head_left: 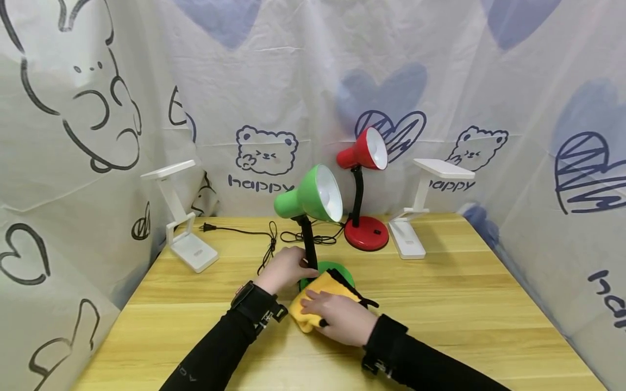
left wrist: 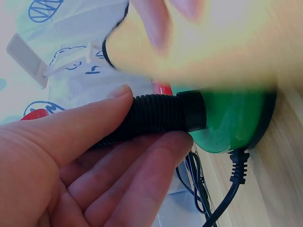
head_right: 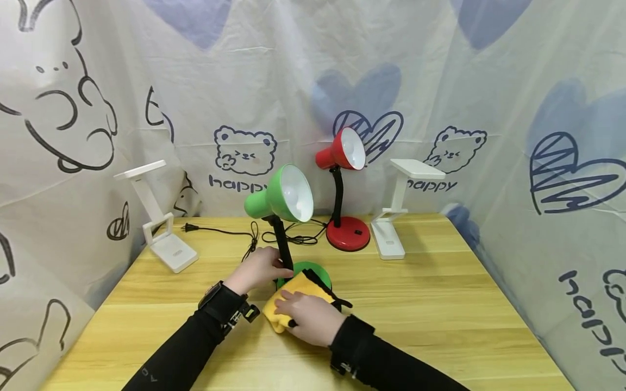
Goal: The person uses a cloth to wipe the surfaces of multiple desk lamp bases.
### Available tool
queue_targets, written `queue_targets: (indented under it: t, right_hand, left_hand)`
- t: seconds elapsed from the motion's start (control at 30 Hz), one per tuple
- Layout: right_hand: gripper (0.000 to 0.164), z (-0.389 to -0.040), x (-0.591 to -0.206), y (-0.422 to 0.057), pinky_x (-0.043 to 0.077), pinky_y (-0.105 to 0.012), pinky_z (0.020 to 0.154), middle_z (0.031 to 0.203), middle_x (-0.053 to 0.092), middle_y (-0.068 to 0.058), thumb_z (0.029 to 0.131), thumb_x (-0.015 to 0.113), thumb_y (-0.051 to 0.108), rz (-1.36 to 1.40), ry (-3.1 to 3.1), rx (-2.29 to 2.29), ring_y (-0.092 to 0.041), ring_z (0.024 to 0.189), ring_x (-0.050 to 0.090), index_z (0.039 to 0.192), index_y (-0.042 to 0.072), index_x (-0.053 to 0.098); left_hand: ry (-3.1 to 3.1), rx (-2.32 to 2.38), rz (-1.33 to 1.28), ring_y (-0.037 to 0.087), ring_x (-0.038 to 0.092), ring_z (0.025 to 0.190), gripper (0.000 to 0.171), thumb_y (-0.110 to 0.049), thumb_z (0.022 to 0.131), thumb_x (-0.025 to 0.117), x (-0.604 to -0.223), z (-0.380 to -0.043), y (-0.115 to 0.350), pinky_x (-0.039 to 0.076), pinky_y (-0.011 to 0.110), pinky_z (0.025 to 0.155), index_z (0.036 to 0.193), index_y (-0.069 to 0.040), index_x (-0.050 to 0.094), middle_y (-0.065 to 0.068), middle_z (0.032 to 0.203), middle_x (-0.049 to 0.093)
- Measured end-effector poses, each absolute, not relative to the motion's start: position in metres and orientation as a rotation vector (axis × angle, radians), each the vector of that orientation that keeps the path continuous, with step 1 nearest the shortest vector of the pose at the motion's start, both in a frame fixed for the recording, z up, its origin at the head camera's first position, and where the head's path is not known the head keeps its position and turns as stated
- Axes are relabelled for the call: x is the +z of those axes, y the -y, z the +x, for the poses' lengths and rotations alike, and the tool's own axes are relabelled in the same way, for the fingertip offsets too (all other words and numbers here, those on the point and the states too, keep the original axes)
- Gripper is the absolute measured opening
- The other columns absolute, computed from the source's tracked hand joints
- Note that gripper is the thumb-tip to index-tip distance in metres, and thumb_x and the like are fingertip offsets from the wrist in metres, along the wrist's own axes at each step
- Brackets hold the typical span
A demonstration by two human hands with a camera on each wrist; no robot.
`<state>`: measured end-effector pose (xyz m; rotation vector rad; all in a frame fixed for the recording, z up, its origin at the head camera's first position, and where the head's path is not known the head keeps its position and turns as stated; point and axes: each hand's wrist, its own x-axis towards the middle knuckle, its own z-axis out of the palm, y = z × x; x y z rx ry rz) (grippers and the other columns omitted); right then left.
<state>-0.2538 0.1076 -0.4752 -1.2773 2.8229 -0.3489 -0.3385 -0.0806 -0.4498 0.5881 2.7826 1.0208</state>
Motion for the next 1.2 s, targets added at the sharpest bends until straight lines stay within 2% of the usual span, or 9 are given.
queue_targets:
  t: [0.13, 0.3, 0.53, 0.7, 0.83, 0.93, 1.03, 1.13, 1.2]
  right_hand:
    - [0.036, -0.26, -0.479, -0.08, 0.054, -0.032, 0.101, 0.14, 0.064, 0.0, 0.09, 0.075, 0.017, -1.199, -2.938, -0.311, -0.016, 0.132, 0.059, 0.125, 0.022, 0.069]
    - [0.026, -0.262, -0.478, -0.078, 0.057, -0.025, 0.083, 0.128, 0.067, 0.003, 0.089, 0.074, 0.016, -1.186, -2.973, -0.331, -0.011, 0.107, 0.068, 0.113, 0.023, 0.071]
    - [0.037, -0.254, -0.473, -0.116, 0.053, -0.037, 0.104, 0.139, 0.065, -0.004, 0.092, 0.073, 0.023, -1.085, -2.879, -0.553, -0.02, 0.127, 0.063, 0.129, 0.02, 0.07]
    - [0.034, -0.253, -0.472, -0.149, 0.055, -0.036, 0.1, 0.136, 0.067, 0.001, 0.093, 0.071, 0.023, -0.987, -2.889, -0.618, -0.016, 0.124, 0.064, 0.127, 0.024, 0.072]
    - [0.033, -0.26, -0.472, -0.169, 0.052, -0.025, 0.075, 0.132, 0.07, 0.002, 0.093, 0.07, 0.022, -0.869, -2.917, -0.676, -0.008, 0.095, 0.067, 0.126, 0.023, 0.072]
    - [0.035, -0.269, -0.476, -0.179, 0.04, -0.021, 0.062, 0.129, 0.071, 0.001, 0.095, 0.07, 0.022, -0.741, -2.92, -0.785, -0.003, 0.067, 0.05, 0.13, 0.022, 0.069]
    - [0.038, -0.282, -0.481, -0.185, 0.036, -0.02, 0.056, 0.103, 0.073, 0.0, 0.096, 0.068, 0.021, -0.647, -2.927, -0.883, -0.002, 0.052, 0.036, 0.134, 0.018, 0.066]
    - [0.034, -0.298, -0.484, -0.187, 0.036, -0.02, 0.056, 0.079, 0.061, 0.004, 0.097, 0.068, 0.019, -0.574, -2.968, -0.941, -0.003, 0.053, 0.039, 0.131, 0.014, 0.067]
    - [0.03, -0.31, -0.484, -0.186, 0.037, -0.022, 0.061, 0.077, 0.056, 0.005, 0.097, 0.067, 0.02, -0.525, -2.996, -0.951, -0.005, 0.06, 0.044, 0.126, 0.015, 0.068]
  left_hand:
    - [-2.756, 1.064, 0.579, 0.012, 0.07, 0.079, 0.022, -0.036, 0.085, 0.08, -0.448, -0.336, 0.08, 0.058, 0.033, 0.074, 0.093, -0.018, 0.073, -0.003, 0.087, 0.076]
    - [-2.759, 1.07, 0.572, 0.011, 0.07, 0.078, 0.022, -0.037, 0.085, 0.081, -0.447, -0.335, 0.079, 0.057, 0.031, 0.073, 0.093, -0.018, 0.072, -0.004, 0.087, 0.075]
    - [-2.795, 1.002, 0.602, 0.015, 0.073, 0.083, 0.024, -0.034, 0.085, 0.081, -0.447, -0.338, 0.077, 0.059, 0.033, 0.076, 0.097, -0.016, 0.074, 0.001, 0.093, 0.077]
    - [-2.788, 1.012, 0.595, 0.014, 0.072, 0.081, 0.024, -0.035, 0.085, 0.081, -0.449, -0.34, 0.078, 0.058, 0.032, 0.073, 0.096, -0.015, 0.074, 0.002, 0.091, 0.078]
    - [-2.79, 1.017, 0.581, 0.013, 0.072, 0.082, 0.024, -0.035, 0.085, 0.081, -0.449, -0.34, 0.079, 0.058, 0.031, 0.075, 0.097, -0.015, 0.074, 0.002, 0.092, 0.078]
    - [-2.783, 1.028, 0.575, 0.014, 0.072, 0.082, 0.026, -0.034, 0.085, 0.081, -0.449, -0.34, 0.081, 0.058, 0.032, 0.076, 0.099, -0.014, 0.074, 0.002, 0.092, 0.078]
    - [-2.776, 1.032, 0.573, 0.014, 0.072, 0.083, 0.027, -0.034, 0.085, 0.081, -0.45, -0.34, 0.081, 0.058, 0.033, 0.076, 0.1, -0.013, 0.074, 0.003, 0.093, 0.078]
    - [-2.771, 1.038, 0.578, 0.013, 0.072, 0.082, 0.028, -0.035, 0.085, 0.081, -0.45, -0.34, 0.081, 0.059, 0.033, 0.077, 0.1, -0.013, 0.074, 0.003, 0.093, 0.078]
    - [-2.771, 1.042, 0.581, 0.013, 0.072, 0.082, 0.028, -0.035, 0.084, 0.081, -0.451, -0.34, 0.081, 0.059, 0.033, 0.076, 0.1, -0.013, 0.074, 0.003, 0.093, 0.078]
